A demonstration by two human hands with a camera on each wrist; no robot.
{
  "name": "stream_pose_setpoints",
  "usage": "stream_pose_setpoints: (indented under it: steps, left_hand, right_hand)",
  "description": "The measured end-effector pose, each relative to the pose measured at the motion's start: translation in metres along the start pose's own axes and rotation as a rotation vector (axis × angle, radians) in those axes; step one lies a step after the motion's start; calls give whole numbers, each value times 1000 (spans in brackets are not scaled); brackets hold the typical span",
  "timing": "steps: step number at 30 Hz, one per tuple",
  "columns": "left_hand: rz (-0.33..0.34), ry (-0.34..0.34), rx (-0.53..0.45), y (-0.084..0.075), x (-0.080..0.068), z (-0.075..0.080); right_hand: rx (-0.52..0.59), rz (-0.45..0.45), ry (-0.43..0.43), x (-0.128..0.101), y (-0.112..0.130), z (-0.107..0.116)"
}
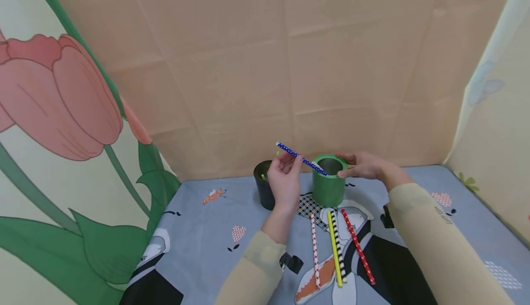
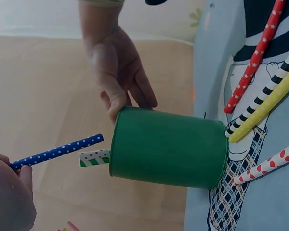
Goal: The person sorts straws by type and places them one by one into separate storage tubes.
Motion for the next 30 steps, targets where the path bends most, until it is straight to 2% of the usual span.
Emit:
stream_pose_setpoints:
  steps: [6,14,17,24,27,30]
  left_hand:
    - [7,-1,28,3,1,-9]
    - [26,-38,42,13,7,-20]
    - [27,-42,75,17,10,-23]
    - [-33,-53,168,24,23,-26]
    - [-25,-61,202,28,29,-26]
    - [10,-64,236,33,33,-25]
  right_hand:
    - [1,-2,7,-3,1,-1]
    - [-12,-13,0,-4,1,-1]
    - [-6,-11,-1,-4,1,-2]
    - [8,0,-4,-3,1,-4]
    - [9,1,-6,-2,1,-4]
    - [4,-4,-8,-2,0,-4]
Point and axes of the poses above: each hand's wrist, its own x-axis towards the middle knuckle, its own z-axis out of the back of the hand, y = z × x, the point moved 3 cm from there along x, towards the middle knuckle, and after that the axes turned 1 degree about y, right-handed, at the moved point
